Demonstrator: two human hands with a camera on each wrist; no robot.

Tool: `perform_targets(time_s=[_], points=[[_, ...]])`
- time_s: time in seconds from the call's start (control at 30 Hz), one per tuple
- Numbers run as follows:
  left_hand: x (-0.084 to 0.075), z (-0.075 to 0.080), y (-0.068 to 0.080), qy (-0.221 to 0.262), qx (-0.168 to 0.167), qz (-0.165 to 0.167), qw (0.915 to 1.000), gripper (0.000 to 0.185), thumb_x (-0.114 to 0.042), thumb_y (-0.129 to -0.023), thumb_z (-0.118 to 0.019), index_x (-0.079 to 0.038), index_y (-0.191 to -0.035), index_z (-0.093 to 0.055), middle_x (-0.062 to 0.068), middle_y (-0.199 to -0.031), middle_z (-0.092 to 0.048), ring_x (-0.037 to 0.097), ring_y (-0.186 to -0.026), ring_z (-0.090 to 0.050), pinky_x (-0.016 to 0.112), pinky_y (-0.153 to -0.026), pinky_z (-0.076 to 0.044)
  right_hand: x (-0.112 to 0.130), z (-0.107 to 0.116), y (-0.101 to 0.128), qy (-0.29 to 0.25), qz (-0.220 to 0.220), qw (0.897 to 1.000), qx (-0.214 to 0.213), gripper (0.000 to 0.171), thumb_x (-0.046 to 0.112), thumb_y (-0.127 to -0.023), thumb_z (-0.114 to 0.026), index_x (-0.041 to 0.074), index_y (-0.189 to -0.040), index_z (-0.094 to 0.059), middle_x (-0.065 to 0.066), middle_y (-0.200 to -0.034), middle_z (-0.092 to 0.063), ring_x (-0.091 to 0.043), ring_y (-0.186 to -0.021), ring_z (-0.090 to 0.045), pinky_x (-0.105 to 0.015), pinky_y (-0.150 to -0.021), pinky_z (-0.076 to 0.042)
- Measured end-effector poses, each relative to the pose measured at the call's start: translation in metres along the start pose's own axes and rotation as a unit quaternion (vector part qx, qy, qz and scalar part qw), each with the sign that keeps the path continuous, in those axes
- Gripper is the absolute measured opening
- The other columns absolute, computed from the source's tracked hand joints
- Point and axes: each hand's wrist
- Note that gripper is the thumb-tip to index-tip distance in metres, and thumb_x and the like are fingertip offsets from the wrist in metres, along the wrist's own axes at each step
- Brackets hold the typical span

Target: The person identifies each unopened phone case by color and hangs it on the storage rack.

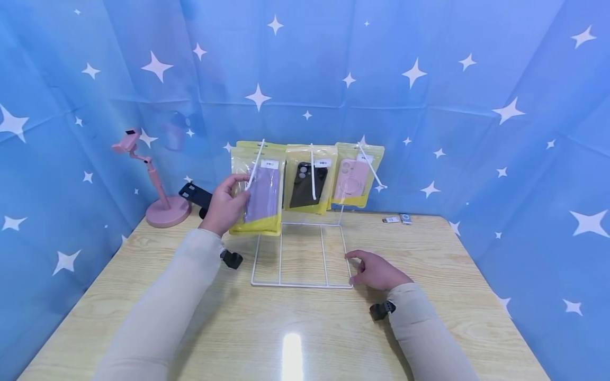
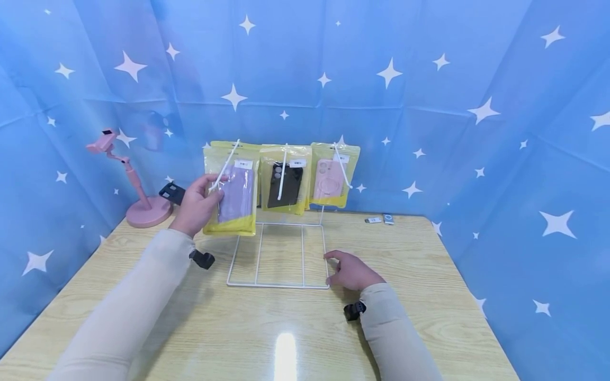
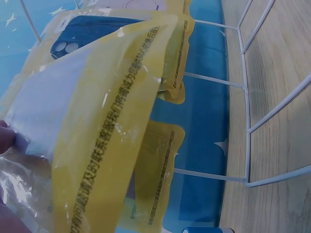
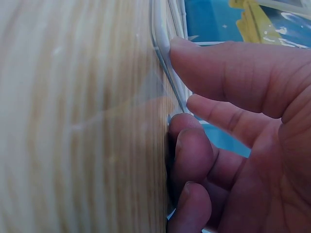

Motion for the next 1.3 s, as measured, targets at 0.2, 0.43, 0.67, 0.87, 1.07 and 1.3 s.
perform_targets(time_s=[0.2,0.43,0.67,0.87,1.07,1.3], points=[[0.0,0.0,-0.004,0.005,-0.004,0.015,0.9999,0.034,-0.007,-0.106,-0.055,-0.013,-0.139,-0.06,0.007,-0.164,-0.04,0.026,-0.109,-0.063,0.028,-0.081,-0.062,0.001,-0.001,0.001,-0.002,0.012,1.0,0.002,0.066,0.015,-0.089,-0.085,0.013,-0.149,-0.057,-0.006,-0.083,-0.057,-0.02,-0.069,-0.049,-0.034,-0.059,-0.043],[0.001,-0.001,-0.013,0.011,-0.007,0.006,0.9999,0.034,-0.001,-0.105,-0.054,-0.01,-0.138,-0.059,0.009,-0.162,-0.041,0.033,-0.121,-0.058,0.027,-0.082,-0.061,0.004,-0.002,0.003,-0.003,0.007,1.0,0.001,0.066,0.016,-0.09,-0.085,0.015,-0.149,-0.057,-0.006,-0.082,-0.057,-0.02,-0.068,-0.049,-0.034,-0.059,-0.042],[0.004,-0.001,-0.017,-0.015,-0.01,0.008,0.9998,0.032,-0.006,-0.108,-0.053,-0.015,-0.138,-0.06,0.004,-0.165,-0.039,0.021,-0.121,-0.055,0.026,-0.08,-0.057,0.005,-0.002,0.003,-0.009,0.005,1.0,0.0,0.066,0.016,-0.089,-0.085,0.016,-0.149,-0.058,-0.006,-0.083,-0.056,-0.021,-0.069,-0.049,-0.034,-0.06,-0.042],[0.007,0.001,-0.017,-0.042,0.009,0.005,0.9991,0.037,-0.005,-0.108,-0.051,-0.015,-0.143,-0.057,0.006,-0.168,-0.036,0.021,-0.086,-0.05,0.032,-0.061,-0.045,0.004,-0.002,0.003,-0.007,0.004,1.0,0.003,0.066,0.017,-0.089,-0.085,0.015,-0.149,-0.058,-0.006,-0.084,-0.057,-0.021,-0.071,-0.05,-0.034,-0.061,-0.043],[0.009,0.004,-0.017,-0.04,0.024,0.005,0.9989,0.04,-0.004,-0.107,-0.053,-0.013,-0.146,-0.055,0.005,-0.172,-0.03,0.028,-0.155,-0.025,0.052,-0.101,-0.041,0.001,-0.001,0.0,-0.012,0.01,1.0,0.002,0.066,0.014,-0.088,-0.085,0.012,-0.149,-0.058,-0.006,-0.082,-0.056,-0.02,-0.069,-0.049,-0.034,-0.06,-0.042],[0.013,0.013,-0.017,-0.059,0.027,0.023,0.9976,0.045,-0.009,-0.109,-0.051,-0.022,-0.152,-0.054,0.013,-0.144,-0.054,0.017,-0.076,-0.053,0.034,-0.069,-0.048,-0.004,0.0,-0.003,-0.017,0.013,1.0,-0.003,0.065,0.019,-0.089,-0.085,0.012,-0.148,-0.058,-0.006,-0.086,-0.056,-0.021,-0.073,-0.049,-0.035,-0.062,-0.042]])
Point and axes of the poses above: each hand's wrist, its own y-axis away from the middle knuckle, its own z-axis out of the back of the hand, x = y × z
